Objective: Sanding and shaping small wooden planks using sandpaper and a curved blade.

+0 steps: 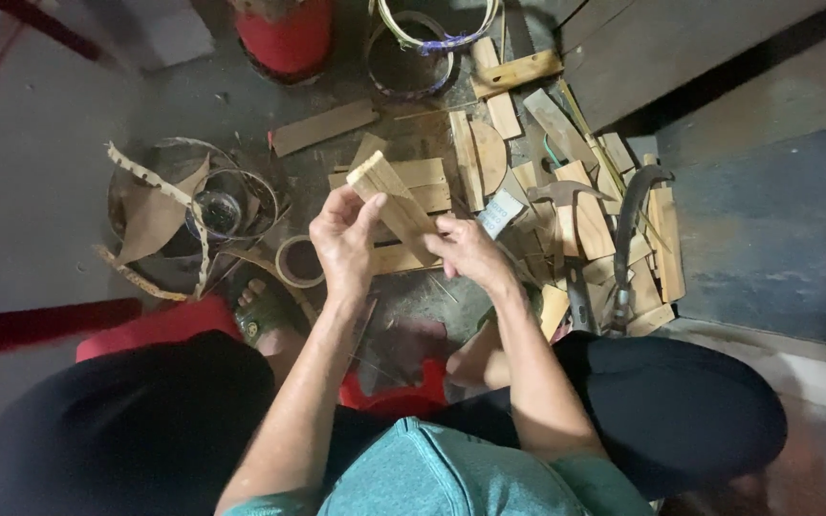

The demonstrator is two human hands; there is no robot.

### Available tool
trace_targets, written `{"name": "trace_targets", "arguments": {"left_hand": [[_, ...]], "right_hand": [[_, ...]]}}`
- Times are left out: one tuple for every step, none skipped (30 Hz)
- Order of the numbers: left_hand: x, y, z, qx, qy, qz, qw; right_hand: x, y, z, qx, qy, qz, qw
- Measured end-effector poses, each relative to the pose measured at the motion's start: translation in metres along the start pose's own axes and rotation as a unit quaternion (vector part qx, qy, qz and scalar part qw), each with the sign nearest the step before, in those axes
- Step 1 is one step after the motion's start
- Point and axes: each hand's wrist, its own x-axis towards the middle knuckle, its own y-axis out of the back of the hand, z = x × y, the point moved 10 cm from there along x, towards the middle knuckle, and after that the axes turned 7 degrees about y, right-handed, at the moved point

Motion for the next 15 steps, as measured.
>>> {"name": "trace_targets", "arguments": {"left_hand": [[0.000, 0.002, -0.001, 0.000, 0.001, 0.001, 1.000], [0.002, 0.003, -0.005, -0.002, 0.017, -0.005, 1.000], [0.002, 0.003, -0.008, -0.004, 0.034, -0.011, 0.999], [0.005, 0.006, -0.014, -0.004, 0.035, -0.010, 0.999], [0.007, 0.007, -0.026, -0.022, 0.063, -0.017, 0.998], [0.009, 0.006, -0.036, -0.040, 0.092, -0.024, 0.995], [0.014, 0.007, -0.043, -0.040, 0.092, -0.024, 0.995], [0.018, 0.007, -0.050, -0.058, 0.099, -0.031, 0.993], [0.023, 0.007, -0.058, -0.075, 0.107, -0.037, 0.991], [0.022, 0.006, -0.056, -0.074, 0.107, -0.037, 0.991], [0.021, 0.005, -0.051, -0.081, 0.090, -0.044, 0.992], [0.020, 0.004, -0.046, -0.088, 0.074, -0.050, 0.992], [0.015, 0.002, -0.040, -0.087, 0.074, -0.050, 0.992], [0.010, 0.000, -0.032, -0.088, 0.063, -0.052, 0.993], [0.004, -0.002, -0.023, -0.088, 0.051, -0.053, 0.993]], "right_hand": [[-0.008, 0.005, -0.015, -0.001, 0.000, -0.002, 1.000], [-0.016, 0.008, -0.029, -0.043, -0.002, -0.022, 0.999], [-0.024, 0.010, -0.043, -0.085, -0.004, -0.042, 0.995], [-0.026, 0.013, -0.049, -0.085, -0.005, -0.043, 0.995], [-0.029, 0.014, -0.055, -0.080, -0.002, -0.055, 0.995], [-0.032, 0.016, -0.061, -0.074, 0.000, -0.067, 0.995], [-0.031, 0.015, -0.060, -0.075, 0.000, -0.067, 0.995], [-0.030, 0.015, -0.061, -0.078, 0.013, -0.066, 0.995], [-0.029, 0.014, -0.062, -0.081, 0.026, -0.064, 0.994], [-0.033, 0.011, -0.071, -0.081, 0.026, -0.064, 0.994], [-0.036, 0.012, -0.085, -0.090, 0.048, -0.042, 0.994], [-0.039, 0.013, -0.098, -0.100, 0.070, -0.021, 0.992], [-0.037, 0.012, -0.093, -0.100, 0.070, -0.022, 0.992], [-0.034, 0.014, -0.090, -0.119, 0.079, -0.009, 0.990], [-0.032, 0.015, -0.087, -0.138, 0.089, 0.003, 0.986]]}}
